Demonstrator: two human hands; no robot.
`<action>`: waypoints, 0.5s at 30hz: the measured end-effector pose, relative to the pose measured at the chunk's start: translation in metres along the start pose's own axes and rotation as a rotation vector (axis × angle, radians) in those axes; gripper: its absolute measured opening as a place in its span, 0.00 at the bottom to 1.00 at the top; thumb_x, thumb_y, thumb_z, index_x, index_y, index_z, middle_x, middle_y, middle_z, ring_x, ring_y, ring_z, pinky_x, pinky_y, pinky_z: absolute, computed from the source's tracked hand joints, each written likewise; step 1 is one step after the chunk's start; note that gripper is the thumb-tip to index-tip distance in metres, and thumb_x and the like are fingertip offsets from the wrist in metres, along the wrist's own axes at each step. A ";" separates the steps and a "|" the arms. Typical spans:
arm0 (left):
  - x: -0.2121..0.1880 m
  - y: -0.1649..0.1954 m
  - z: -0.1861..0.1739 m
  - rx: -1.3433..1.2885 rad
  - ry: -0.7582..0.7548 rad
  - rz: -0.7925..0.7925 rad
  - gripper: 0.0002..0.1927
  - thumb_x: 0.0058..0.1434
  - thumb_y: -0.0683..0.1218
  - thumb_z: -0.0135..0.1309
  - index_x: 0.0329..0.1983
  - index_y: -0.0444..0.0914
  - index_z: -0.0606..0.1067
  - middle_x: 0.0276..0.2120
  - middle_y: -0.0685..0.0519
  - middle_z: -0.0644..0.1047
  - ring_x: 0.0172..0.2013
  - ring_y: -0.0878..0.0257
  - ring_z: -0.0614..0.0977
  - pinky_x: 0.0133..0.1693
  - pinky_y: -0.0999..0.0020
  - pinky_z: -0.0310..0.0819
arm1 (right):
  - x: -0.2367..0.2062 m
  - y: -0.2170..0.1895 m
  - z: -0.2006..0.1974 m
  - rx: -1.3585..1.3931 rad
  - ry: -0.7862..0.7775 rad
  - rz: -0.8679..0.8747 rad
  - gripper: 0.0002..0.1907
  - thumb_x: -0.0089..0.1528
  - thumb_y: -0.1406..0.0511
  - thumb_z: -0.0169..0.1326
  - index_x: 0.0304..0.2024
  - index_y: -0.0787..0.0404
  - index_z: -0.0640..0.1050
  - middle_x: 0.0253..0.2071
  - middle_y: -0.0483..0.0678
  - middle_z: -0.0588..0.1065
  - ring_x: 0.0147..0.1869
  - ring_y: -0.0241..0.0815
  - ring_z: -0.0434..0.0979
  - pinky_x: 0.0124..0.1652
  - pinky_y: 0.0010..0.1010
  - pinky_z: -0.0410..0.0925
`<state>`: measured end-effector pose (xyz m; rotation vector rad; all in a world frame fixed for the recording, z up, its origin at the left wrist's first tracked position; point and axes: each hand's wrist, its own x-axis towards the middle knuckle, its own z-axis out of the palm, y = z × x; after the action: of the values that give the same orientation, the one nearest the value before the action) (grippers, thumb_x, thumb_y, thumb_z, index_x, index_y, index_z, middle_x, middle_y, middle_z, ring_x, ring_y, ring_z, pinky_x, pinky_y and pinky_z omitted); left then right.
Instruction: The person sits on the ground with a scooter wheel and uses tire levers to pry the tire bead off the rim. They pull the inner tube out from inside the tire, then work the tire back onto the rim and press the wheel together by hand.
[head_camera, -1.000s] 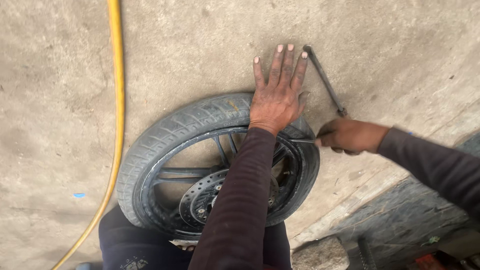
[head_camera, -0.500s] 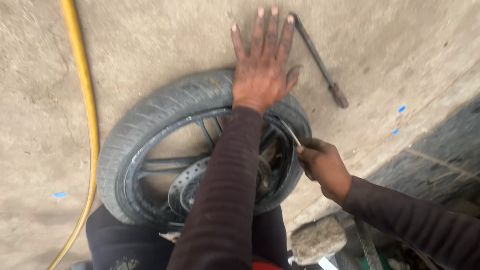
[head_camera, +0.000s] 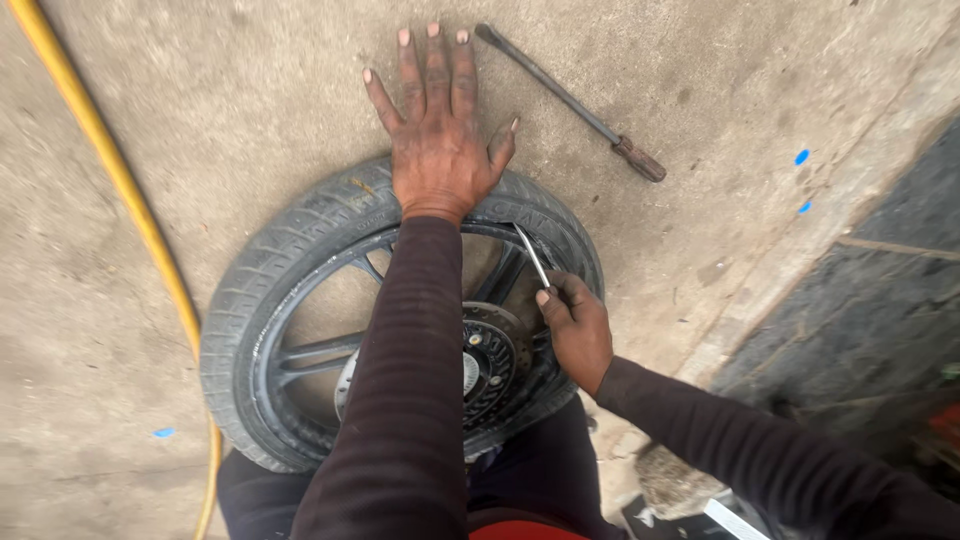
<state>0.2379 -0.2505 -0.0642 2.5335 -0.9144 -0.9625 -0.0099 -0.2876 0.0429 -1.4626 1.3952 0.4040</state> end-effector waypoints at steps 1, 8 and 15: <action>-0.001 0.000 -0.001 0.010 -0.005 -0.011 0.49 0.69 0.72 0.41 0.81 0.41 0.42 0.80 0.45 0.43 0.78 0.44 0.39 0.72 0.27 0.27 | -0.003 -0.003 0.004 0.051 0.013 0.019 0.17 0.66 0.65 0.52 0.55 0.69 0.76 0.38 0.44 0.76 0.37 0.30 0.72 0.37 0.24 0.69; -0.005 0.002 -0.006 0.028 0.011 -0.012 0.49 0.70 0.71 0.40 0.82 0.39 0.44 0.80 0.43 0.45 0.77 0.42 0.39 0.72 0.30 0.25 | -0.023 -0.017 0.089 0.544 0.139 0.406 0.15 0.65 0.61 0.55 0.52 0.57 0.72 0.37 0.44 0.71 0.35 0.35 0.68 0.32 0.30 0.64; -0.002 0.004 -0.008 0.074 -0.088 -0.019 0.48 0.69 0.73 0.34 0.81 0.40 0.42 0.80 0.46 0.43 0.77 0.45 0.37 0.73 0.35 0.23 | 0.012 0.004 0.188 -0.086 0.258 -0.545 0.16 0.69 0.56 0.49 0.49 0.63 0.71 0.45 0.52 0.71 0.48 0.50 0.71 0.48 0.43 0.67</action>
<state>0.2399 -0.2522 -0.0557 2.5834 -0.9689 -1.0721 0.0633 -0.1388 -0.0464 -1.9388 1.1169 -0.0760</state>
